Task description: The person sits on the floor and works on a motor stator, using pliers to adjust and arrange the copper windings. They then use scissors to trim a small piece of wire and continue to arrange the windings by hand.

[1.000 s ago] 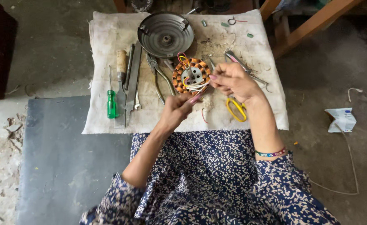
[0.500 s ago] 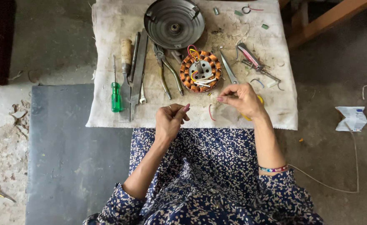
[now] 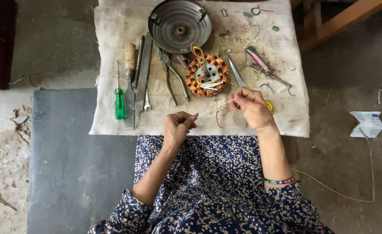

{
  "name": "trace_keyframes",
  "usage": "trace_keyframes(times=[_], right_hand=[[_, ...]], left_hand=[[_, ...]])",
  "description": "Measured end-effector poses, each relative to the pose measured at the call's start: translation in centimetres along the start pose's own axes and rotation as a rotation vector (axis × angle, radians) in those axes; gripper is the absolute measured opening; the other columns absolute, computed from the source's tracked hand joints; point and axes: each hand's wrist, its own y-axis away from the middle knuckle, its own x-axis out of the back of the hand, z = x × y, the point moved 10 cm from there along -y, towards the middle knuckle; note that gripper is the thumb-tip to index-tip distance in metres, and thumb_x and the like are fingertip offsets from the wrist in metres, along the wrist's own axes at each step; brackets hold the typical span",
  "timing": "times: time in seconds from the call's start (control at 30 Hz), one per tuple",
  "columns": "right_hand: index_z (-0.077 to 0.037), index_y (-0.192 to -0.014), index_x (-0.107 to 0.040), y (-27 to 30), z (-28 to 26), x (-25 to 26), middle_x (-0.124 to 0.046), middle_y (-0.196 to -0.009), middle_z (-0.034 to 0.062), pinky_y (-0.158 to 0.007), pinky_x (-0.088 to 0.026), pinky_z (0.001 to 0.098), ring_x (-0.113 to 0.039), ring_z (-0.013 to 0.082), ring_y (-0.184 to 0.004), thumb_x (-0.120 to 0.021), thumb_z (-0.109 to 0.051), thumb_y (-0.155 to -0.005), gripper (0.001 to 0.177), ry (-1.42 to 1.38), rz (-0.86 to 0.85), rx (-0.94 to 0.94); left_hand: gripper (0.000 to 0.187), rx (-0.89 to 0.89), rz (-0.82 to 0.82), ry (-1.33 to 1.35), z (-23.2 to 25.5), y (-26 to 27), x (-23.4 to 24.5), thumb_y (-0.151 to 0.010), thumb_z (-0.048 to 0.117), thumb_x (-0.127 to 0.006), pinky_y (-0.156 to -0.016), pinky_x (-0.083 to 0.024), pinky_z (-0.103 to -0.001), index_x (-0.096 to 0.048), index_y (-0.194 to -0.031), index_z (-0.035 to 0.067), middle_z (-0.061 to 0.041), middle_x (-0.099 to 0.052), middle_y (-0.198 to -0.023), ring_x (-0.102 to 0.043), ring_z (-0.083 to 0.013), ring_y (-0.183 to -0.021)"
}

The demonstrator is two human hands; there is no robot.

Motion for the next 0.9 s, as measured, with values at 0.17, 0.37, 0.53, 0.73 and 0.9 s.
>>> trace_keyframes(times=[0.17, 0.37, 0.53, 0.73, 0.9], right_hand=[[-0.009, -0.094, -0.065, -0.5, -1.2, -3.0, -0.069, -0.091, 0.0087, -0.092, -0.059, 0.0424, -0.071, 0.0266, -0.092, -0.057, -0.015, -0.095, 0.011, -0.281, 0.158, 0.092], [-0.008, -0.095, -0.065, -1.4, -0.1, -3.7, -0.059, -0.076, 0.0020, -0.055, -0.042, 0.0255, -0.050, 0.0072, -0.062, -0.066, -0.009, -0.105, 0.010, -0.167, 0.241, 0.078], [-0.008, -0.089, -0.068, -0.1, 1.8, -6.0, -0.060, -0.067, -0.0008, -0.046, -0.034, 0.0222, -0.045, 0.0042, -0.052, -0.065, -0.011, -0.099, 0.011, 0.347, 0.207, 0.011], [-0.005, -0.100, -0.074, 1.1, 0.7, -9.7, -0.064, -0.077, -0.0013, -0.056, -0.039, 0.0206, -0.048, 0.0029, -0.065, -0.066, -0.005, -0.100, 0.008, 0.552, 0.146, 0.113], [-0.002, -0.100, -0.071, 2.0, -1.9, -12.2, -0.072, -0.091, 0.0025, -0.072, -0.053, 0.0251, -0.067, 0.0099, -0.083, -0.065, 0.000, -0.097, 0.008, 0.808, 0.138, 0.357]], left_hand=[[0.030, 0.071, -0.072, 0.059, -0.7, 1.4, -1.8, -0.092, 0.029, -0.073, -0.047, -0.041, -0.026, -0.077, -0.082, 0.001, -0.005, -0.074, -0.066, -0.057, -0.0080, -0.052], [0.034, -0.240, -0.114, -0.378, 4.7, 4.0, -1.5, -0.085, 0.032, -0.081, -0.060, -0.050, -0.030, -0.081, -0.094, -0.001, -0.016, -0.075, -0.085, -0.066, -0.0180, -0.069], [0.041, -0.356, -0.098, -0.269, 7.7, 2.8, -0.7, -0.085, 0.025, -0.081, -0.069, -0.059, -0.032, -0.073, -0.114, -0.003, -0.015, -0.075, -0.101, -0.073, -0.0197, -0.084], [0.022, -0.077, -0.200, 0.477, 3.7, 0.5, -2.5, -0.090, 0.017, -0.080, -0.061, -0.058, -0.028, -0.079, -0.099, -0.003, -0.010, -0.077, -0.085, -0.066, -0.0122, -0.066], [0.019, 0.079, -0.094, 0.591, 0.2, 0.7, -2.6, -0.088, 0.016, -0.079, -0.057, -0.055, -0.026, -0.079, -0.097, -0.001, -0.007, -0.077, -0.082, -0.064, -0.0112, -0.060]])
